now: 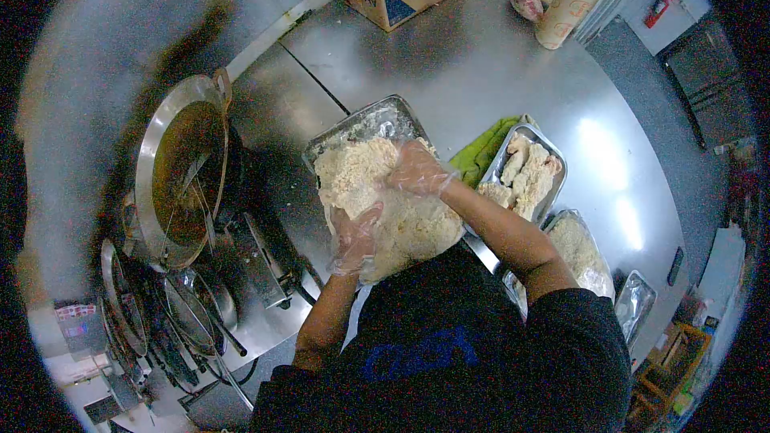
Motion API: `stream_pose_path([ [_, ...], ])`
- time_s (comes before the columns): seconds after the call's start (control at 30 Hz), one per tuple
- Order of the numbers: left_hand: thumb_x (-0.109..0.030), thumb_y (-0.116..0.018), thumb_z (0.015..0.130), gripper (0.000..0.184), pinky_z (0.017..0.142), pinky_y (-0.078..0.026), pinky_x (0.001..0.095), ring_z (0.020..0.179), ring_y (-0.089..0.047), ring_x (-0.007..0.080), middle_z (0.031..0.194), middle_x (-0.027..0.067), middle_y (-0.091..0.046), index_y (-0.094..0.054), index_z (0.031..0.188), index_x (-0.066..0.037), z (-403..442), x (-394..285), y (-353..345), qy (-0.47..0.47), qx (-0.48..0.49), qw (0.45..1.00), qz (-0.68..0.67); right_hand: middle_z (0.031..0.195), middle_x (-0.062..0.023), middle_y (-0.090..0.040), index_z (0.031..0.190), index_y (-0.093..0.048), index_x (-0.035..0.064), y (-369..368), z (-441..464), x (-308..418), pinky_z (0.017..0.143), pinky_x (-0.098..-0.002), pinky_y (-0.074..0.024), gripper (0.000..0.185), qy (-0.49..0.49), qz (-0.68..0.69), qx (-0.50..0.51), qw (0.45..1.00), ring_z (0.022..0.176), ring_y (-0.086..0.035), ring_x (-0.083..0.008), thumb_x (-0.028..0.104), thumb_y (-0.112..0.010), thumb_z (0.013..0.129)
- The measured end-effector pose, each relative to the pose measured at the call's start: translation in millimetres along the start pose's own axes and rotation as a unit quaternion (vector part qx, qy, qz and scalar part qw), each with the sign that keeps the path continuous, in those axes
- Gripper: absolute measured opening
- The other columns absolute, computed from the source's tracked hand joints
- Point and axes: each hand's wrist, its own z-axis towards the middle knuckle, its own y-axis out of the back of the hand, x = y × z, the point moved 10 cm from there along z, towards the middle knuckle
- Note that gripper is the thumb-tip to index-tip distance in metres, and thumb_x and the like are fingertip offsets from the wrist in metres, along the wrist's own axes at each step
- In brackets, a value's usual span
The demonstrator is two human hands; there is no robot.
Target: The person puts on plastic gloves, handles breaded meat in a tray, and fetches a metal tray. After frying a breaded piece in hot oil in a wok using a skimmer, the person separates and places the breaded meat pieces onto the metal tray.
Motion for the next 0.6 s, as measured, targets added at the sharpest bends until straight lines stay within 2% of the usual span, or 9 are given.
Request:
stream_pose_path([
  [0.07, -0.006, -0.063, 0.079, 0.048, 0.093, -0.045, 0.0414, 0.105, -0.057, 0.0276, 0.108, 0.0196, -0.058, -0.044, 0.122, 0.006, 1, 29, 4, -0.064, 0.036, 0.991, 0.109, 0.088, -0.0189, -0.066, 0.100, -0.063, 0.0005, 1, 1, -6, 0.077, -0.0383, -0.0498, 0.055, -0.020, -0.018, 0.002, 1.000, 0.083, -0.063, -0.0296, 0.036, -0.078, 0.060],
  [0.13, -0.004, -0.061, 0.079, 0.045, 0.096, -0.044, 0.0415, 0.105, -0.057, 0.0272, 0.107, 0.0199, -0.059, -0.046, 0.120, 0.005, 1, 34, 0, -0.064, 0.124, 0.987, 0.082, 0.092, -0.0167, -0.066, 0.102, -0.063, 0.0007, -2, 0, -6, 0.080, -0.0369, -0.0492, 0.055, -0.028, 0.003, 0.022, 0.999, 0.085, -0.063, -0.0274, 0.033, -0.080, 0.060],
  [0.17, -0.004, -0.061, 0.077, 0.045, 0.096, -0.043, 0.0418, 0.105, -0.057, 0.0270, 0.107, 0.0198, -0.059, -0.047, 0.119, 0.005, 2, 31, 4, -0.039, 0.188, 0.981, 0.007, 0.094, -0.0151, -0.066, 0.103, -0.063, 0.0011, -1, -2, -2, 0.082, -0.0362, -0.0486, 0.054, -0.026, 0.032, 0.041, 0.998, 0.087, -0.062, -0.0259, 0.030, -0.080, 0.061],
  [0.23, -0.002, -0.062, 0.074, 0.047, 0.096, -0.044, 0.0421, 0.104, -0.057, 0.0265, 0.108, 0.0196, -0.059, -0.048, 0.118, 0.004, 4, 13, 4, 0.024, 0.221, 0.973, -0.060, 0.098, -0.0131, -0.066, 0.105, -0.063, 0.0017, 8, -11, 13, 0.084, -0.0352, -0.0480, 0.054, -0.035, 0.067, 0.065, 0.995, 0.089, -0.062, -0.0237, 0.027, -0.082, 0.062],
  [0.3, -0.002, -0.064, 0.071, 0.052, 0.095, -0.045, 0.0422, 0.104, -0.058, 0.0262, 0.109, 0.0195, -0.059, -0.047, 0.119, 0.004, 10, 10, 16, 0.094, 0.159, 0.980, -0.072, 0.099, -0.0121, -0.066, 0.106, -0.063, 0.0023, 16, -16, 35, 0.084, -0.0344, -0.0479, 0.054, -0.047, 0.083, 0.079, 0.992, 0.090, -0.062, -0.0222, 0.028, -0.082, 0.062],
  [0.37, -0.002, -0.065, 0.069, 0.058, 0.092, -0.046, 0.0425, 0.103, -0.058, 0.0263, 0.109, 0.0201, -0.059, -0.044, 0.122, 0.005, 8, 25, 35, 0.167, 0.088, 0.971, -0.149, 0.099, -0.0116, -0.066, 0.106, -0.063, 0.0022, 11, -13, 26, 0.085, -0.0339, -0.0478, 0.054, -0.066, 0.088, 0.077, 0.991, 0.090, -0.062, -0.0219, 0.026, -0.083, 0.062],
  [0.43, -0.003, -0.064, 0.072, 0.059, 0.090, -0.048, 0.0427, 0.103, -0.059, 0.0270, 0.110, 0.0211, -0.058, -0.041, 0.125, 0.005, 11, 25, 30, 0.216, 0.080, 0.946, -0.228, 0.100, -0.0113, -0.067, 0.106, -0.063, 0.0019, 12, -11, 25, 0.085, -0.0335, -0.0476, 0.054, -0.069, 0.096, 0.081, 0.990, 0.091, -0.062, -0.0215, 0.024, -0.083, 0.061],
  [0.5, -0.004, -0.060, 0.077, 0.055, 0.087, -0.050, 0.0431, 0.103, -0.059, 0.0281, 0.111, 0.0223, -0.057, -0.039, 0.127, 0.005, 20, 11, 8, 0.242, 0.132, 0.920, -0.278, 0.100, -0.0110, -0.067, 0.106, -0.063, 0.0014, 13, -12, 31, 0.086, -0.0333, -0.0475, 0.054, -0.055, 0.111, 0.097, 0.988, 0.091, -0.061, -0.0210, 0.022, -0.084, 0.060],
  [0.6, -0.009, -0.063, 0.076, 0.058, 0.086, -0.050, 0.0432, 0.102, -0.059, 0.0301, 0.113, 0.0210, -0.056, -0.039, 0.127, 0.006, 17, -38, -15, 0.214, 0.109, 0.943, -0.229, 0.100, -0.0106, -0.066, 0.106, -0.062, 0.0003, 16, -11, 28, 0.087, -0.0327, -0.0468, 0.055, -0.064, 0.173, 0.089, 0.979, 0.093, -0.061, -0.0207, 0.018, -0.085, 0.059],
])
